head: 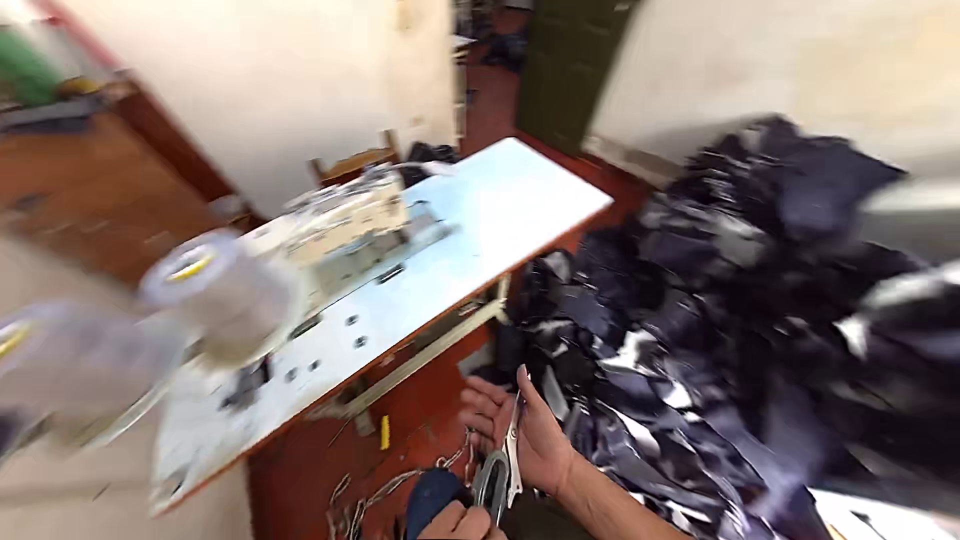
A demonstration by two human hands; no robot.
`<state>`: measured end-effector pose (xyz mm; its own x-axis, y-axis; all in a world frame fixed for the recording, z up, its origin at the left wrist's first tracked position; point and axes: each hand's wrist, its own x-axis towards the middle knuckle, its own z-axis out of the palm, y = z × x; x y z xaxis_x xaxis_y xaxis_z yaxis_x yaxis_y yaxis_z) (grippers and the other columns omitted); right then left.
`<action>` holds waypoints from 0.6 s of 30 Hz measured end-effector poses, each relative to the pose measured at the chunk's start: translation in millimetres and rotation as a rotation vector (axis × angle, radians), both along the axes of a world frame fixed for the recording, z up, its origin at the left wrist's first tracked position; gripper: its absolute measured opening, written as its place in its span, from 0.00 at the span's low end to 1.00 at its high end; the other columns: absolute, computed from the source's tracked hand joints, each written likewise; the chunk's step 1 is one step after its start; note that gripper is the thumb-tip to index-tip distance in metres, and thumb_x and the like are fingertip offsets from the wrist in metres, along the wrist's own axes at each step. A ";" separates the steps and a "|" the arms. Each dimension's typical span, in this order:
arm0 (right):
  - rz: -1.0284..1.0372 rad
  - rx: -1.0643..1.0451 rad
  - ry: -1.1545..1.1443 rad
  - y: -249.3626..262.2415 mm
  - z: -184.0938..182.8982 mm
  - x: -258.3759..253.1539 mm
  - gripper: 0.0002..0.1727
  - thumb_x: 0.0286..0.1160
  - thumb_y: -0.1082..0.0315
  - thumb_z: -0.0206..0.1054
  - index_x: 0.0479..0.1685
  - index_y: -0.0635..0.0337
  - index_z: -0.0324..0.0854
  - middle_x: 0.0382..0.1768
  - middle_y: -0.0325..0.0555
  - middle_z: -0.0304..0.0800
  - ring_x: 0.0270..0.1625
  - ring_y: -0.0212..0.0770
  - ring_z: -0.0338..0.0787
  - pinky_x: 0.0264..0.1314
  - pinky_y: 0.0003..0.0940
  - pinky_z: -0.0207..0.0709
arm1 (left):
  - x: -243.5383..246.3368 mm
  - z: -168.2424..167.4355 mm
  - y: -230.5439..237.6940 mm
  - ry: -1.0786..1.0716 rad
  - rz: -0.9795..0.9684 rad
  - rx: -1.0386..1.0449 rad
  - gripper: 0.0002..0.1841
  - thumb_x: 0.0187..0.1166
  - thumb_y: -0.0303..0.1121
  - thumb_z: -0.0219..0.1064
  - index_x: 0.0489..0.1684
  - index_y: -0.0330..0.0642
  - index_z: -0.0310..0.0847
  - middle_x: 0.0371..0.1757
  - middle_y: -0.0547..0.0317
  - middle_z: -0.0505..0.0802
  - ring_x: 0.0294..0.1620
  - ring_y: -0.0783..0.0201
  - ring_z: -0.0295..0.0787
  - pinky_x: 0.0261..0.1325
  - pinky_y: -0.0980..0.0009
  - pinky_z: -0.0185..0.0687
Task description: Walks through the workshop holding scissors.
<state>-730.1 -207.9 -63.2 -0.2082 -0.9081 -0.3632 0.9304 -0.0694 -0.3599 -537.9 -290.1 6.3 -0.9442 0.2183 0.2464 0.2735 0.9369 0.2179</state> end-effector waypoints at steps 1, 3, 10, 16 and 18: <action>-0.230 0.084 -0.001 19.5 9.9 -22.3 0.48 0.84 0.28 0.23 0.65 0.53 0.81 0.46 0.45 0.96 0.45 0.44 0.96 0.46 0.40 0.89 | -34.6 -6.1 4.8 0.006 -0.085 -0.016 0.10 0.84 0.23 0.59 0.44 0.43 0.89 0.38 0.54 0.94 0.41 0.53 0.91 0.44 0.58 0.86; -0.618 0.226 0.046 54.6 19.3 -65.0 0.43 0.87 0.32 0.19 0.58 0.50 0.78 0.24 0.35 0.86 0.21 0.32 0.84 0.21 0.27 0.78 | -97.0 -20.1 14.8 0.032 -0.192 0.053 0.11 0.84 0.26 0.62 0.54 0.49 0.90 0.42 0.57 0.95 0.43 0.55 0.91 0.46 0.59 0.86; -0.735 0.414 0.274 148.8 7.1 -176.6 0.29 0.93 0.48 0.23 0.53 0.54 0.70 0.20 0.38 0.78 0.16 0.37 0.80 0.16 0.33 0.80 | -255.0 -121.5 -38.8 -0.211 0.337 0.562 0.39 0.78 0.40 0.72 0.84 0.28 0.61 0.72 0.36 0.84 0.57 0.50 0.92 0.57 0.52 0.91; -0.279 0.531 0.724 181.8 -28.4 -304.4 0.25 0.92 0.55 0.40 0.60 0.59 0.81 0.22 0.35 0.82 0.25 0.36 0.87 0.39 0.41 0.90 | -392.3 -181.7 -78.9 -0.341 0.475 0.620 0.39 0.76 0.35 0.71 0.88 0.30 0.58 0.67 0.40 0.86 0.48 0.51 0.92 0.50 0.52 0.92; 0.134 0.733 0.869 175.2 -39.1 -377.1 0.24 0.93 0.54 0.47 0.64 0.59 0.83 0.24 0.40 0.85 0.26 0.37 0.87 0.39 0.40 0.86 | -439.8 -193.3 -78.6 -0.295 0.455 0.626 0.37 0.77 0.38 0.68 0.85 0.28 0.62 0.64 0.43 0.88 0.51 0.53 0.92 0.55 0.52 0.90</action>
